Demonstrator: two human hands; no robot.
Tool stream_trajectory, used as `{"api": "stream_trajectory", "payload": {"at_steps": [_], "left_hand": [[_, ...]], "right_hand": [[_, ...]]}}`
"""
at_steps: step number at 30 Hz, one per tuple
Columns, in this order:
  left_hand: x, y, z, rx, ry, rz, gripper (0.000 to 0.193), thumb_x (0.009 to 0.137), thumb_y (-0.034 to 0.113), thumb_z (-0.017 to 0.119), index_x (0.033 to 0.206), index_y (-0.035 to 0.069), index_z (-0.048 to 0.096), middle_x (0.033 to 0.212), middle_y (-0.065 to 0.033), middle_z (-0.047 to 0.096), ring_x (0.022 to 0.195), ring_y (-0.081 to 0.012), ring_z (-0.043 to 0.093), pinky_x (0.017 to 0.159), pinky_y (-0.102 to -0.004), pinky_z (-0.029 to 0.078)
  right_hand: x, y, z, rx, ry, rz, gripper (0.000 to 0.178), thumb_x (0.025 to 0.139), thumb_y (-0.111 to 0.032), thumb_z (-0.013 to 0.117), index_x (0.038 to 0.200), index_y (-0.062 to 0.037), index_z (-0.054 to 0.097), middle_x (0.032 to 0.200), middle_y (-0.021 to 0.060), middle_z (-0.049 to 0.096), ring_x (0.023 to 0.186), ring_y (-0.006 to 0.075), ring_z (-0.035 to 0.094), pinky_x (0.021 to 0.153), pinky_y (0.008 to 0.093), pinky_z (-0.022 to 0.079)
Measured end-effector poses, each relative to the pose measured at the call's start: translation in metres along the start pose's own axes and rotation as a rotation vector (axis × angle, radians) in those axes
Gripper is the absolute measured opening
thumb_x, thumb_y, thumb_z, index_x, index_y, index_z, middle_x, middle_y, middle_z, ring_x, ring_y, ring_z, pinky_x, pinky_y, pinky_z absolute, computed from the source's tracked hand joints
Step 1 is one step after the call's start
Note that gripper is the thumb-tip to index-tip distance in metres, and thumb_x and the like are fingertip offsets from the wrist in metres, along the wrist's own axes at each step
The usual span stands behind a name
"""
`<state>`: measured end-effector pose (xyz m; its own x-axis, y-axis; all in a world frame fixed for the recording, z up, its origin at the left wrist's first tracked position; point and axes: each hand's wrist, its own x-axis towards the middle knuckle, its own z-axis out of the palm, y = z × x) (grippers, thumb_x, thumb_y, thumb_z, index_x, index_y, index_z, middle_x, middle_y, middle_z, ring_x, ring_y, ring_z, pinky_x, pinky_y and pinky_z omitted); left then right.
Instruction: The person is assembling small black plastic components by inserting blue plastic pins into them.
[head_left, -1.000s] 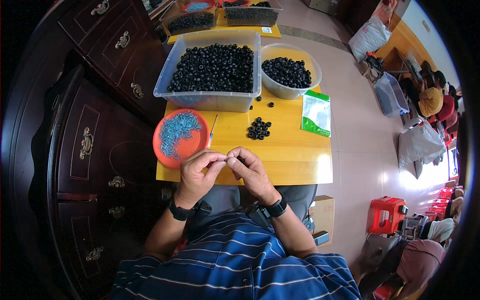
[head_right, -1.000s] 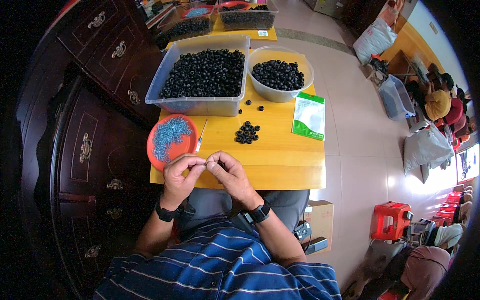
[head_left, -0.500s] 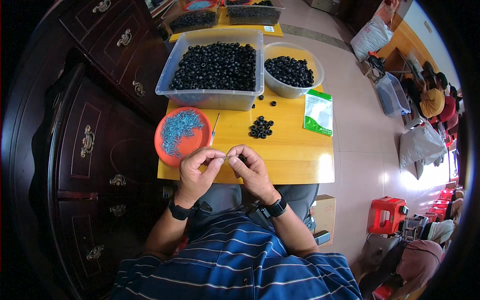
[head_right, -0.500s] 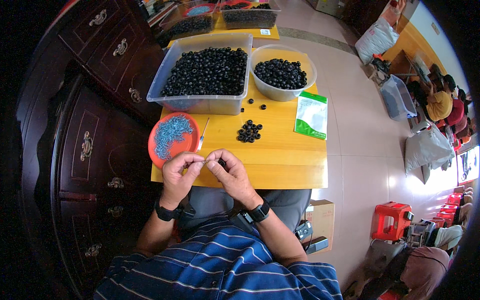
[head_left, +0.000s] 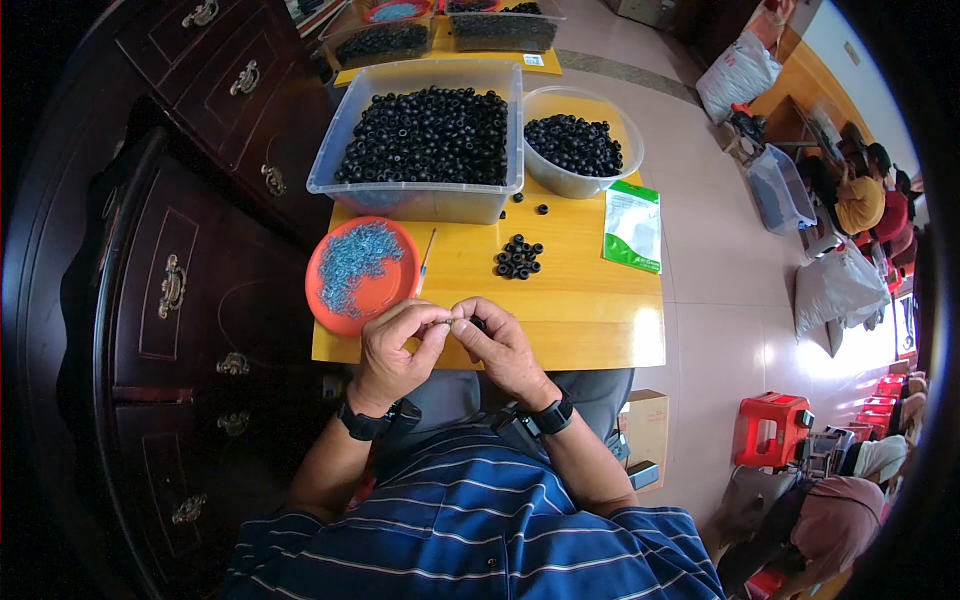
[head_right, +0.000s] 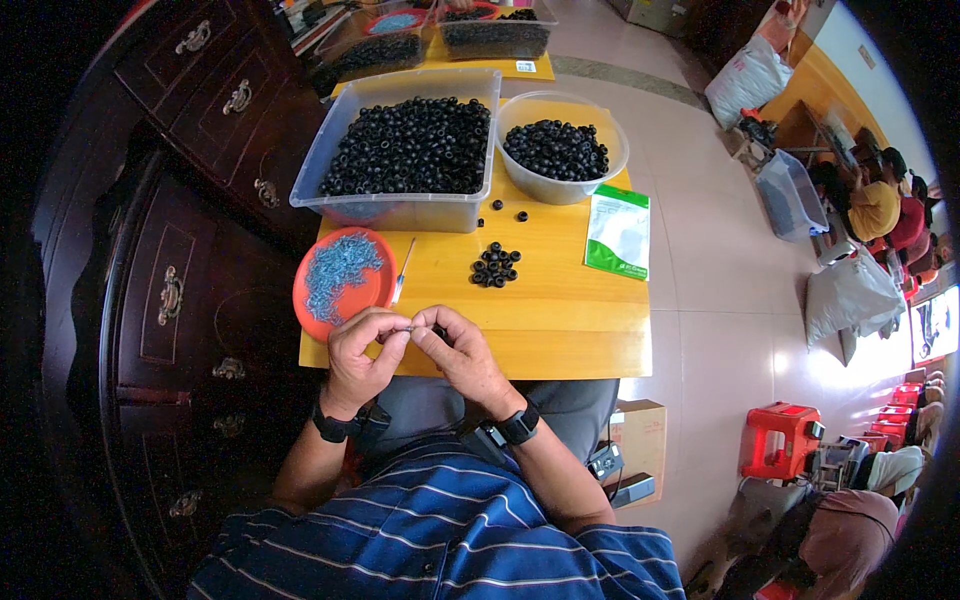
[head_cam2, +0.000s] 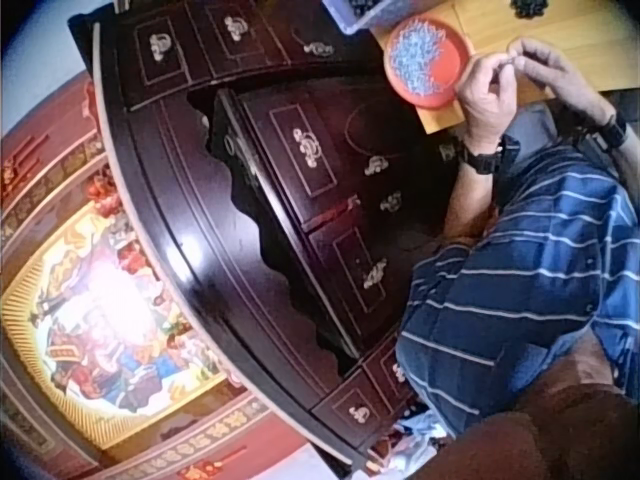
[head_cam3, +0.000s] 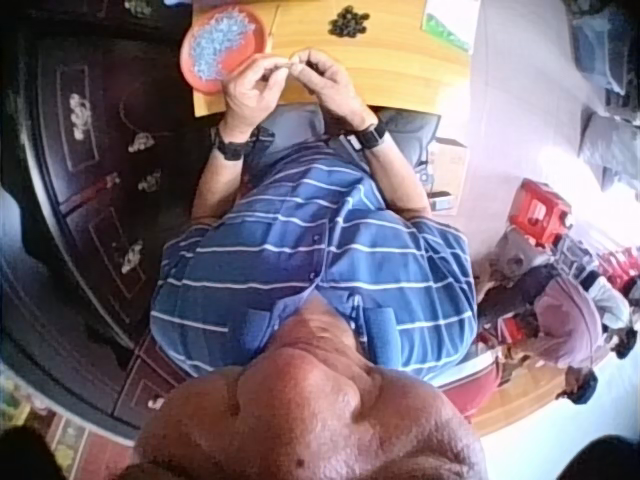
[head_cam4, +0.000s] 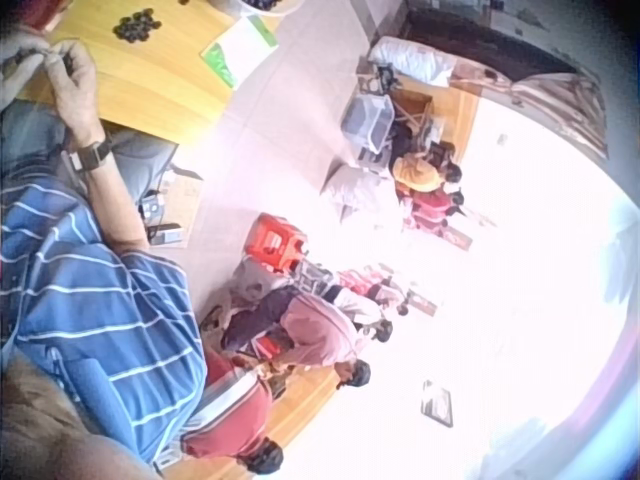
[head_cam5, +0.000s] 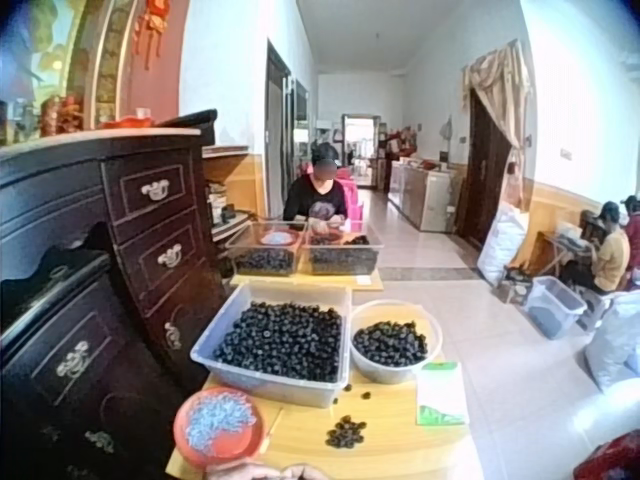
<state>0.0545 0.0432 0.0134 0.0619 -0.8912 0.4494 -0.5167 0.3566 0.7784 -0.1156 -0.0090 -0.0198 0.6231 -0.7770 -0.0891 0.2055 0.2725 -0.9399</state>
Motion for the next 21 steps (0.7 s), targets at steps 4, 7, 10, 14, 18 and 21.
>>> {"api": "stream_trajectory", "payload": {"at_steps": [4,7,10,14,18,21], "left_hand": [[0.002,-0.004,0.001,-0.014,-0.046,0.017,0.012,0.084,-0.006,0.068,0.095,0.0,0.066,0.085,-0.007,0.067,0.072,-0.0132,0.063,0.065,-0.0261,0.05],[0.0,-0.007,0.004,-0.073,-0.001,-0.038,0.011,0.085,-0.006,0.067,0.094,-0.001,0.064,0.084,-0.0066,0.066,0.071,-0.0126,0.062,0.064,-0.0255,0.049],[-0.003,-0.009,0.004,-0.053,0.0,-0.072,0.01,0.086,-0.005,0.067,0.093,-0.001,0.064,0.083,-0.0063,0.066,0.07,-0.0119,0.062,0.064,-0.0254,0.049],[-0.004,-0.012,0.007,-0.067,-0.012,-0.103,0.008,0.086,-0.005,0.067,0.093,-0.001,0.064,0.082,-0.0061,0.066,0.069,-0.0113,0.062,0.064,-0.0257,0.05],[-0.003,-0.011,0.013,-0.075,-0.014,-0.12,0.008,0.086,-0.004,0.068,0.092,-0.001,0.065,0.082,-0.0057,0.066,0.069,-0.011,0.062,0.064,-0.0256,0.05],[-0.001,-0.01,0.018,-0.089,-0.022,-0.12,0.008,0.086,-0.004,0.068,0.092,0.0,0.065,0.081,-0.0056,0.067,0.069,-0.011,0.062,0.063,-0.0254,0.05]], "right_hand": [[-0.001,0.002,-0.006,0.045,-0.016,0.049,0.02,0.104,-0.021,0.058,0.116,-0.0054,0.061,0.085,-0.0076,0.051,0.07,0.003,0.043,0.062,0.0195,0.036],[0.0,0.005,-0.019,0.265,-0.053,0.166,0.025,0.104,-0.022,0.055,0.121,-0.0054,0.061,0.086,-0.0055,0.049,0.07,0.0057,0.043,0.062,0.0204,0.036],[-0.001,0.015,-0.039,0.356,-0.098,0.2,0.028,0.104,-0.022,0.054,0.126,-0.0052,0.061,0.091,-0.0032,0.05,0.073,0.0075,0.045,0.065,0.0206,0.037],[-0.009,0.013,-0.042,0.271,-0.023,0.246,0.028,0.105,-0.023,0.057,0.126,-0.0045,0.06,0.096,-0.001,0.056,0.077,0.0086,0.05,0.072,0.0211,0.044],[-0.014,0.021,-0.048,0.306,-0.07,0.147,0.027,0.103,-0.02,0.063,0.125,-0.0046,0.06,0.098,0.0,0.06,0.083,0.0081,0.056,0.077,0.0218,0.048],[-0.015,0.029,-0.053,0.274,-0.002,0.077,0.025,0.1,-0.015,0.067,0.122,-0.0046,0.061,0.096,0.0001,0.063,0.086,0.0077,0.059,0.078,0.0222,0.049]]}}
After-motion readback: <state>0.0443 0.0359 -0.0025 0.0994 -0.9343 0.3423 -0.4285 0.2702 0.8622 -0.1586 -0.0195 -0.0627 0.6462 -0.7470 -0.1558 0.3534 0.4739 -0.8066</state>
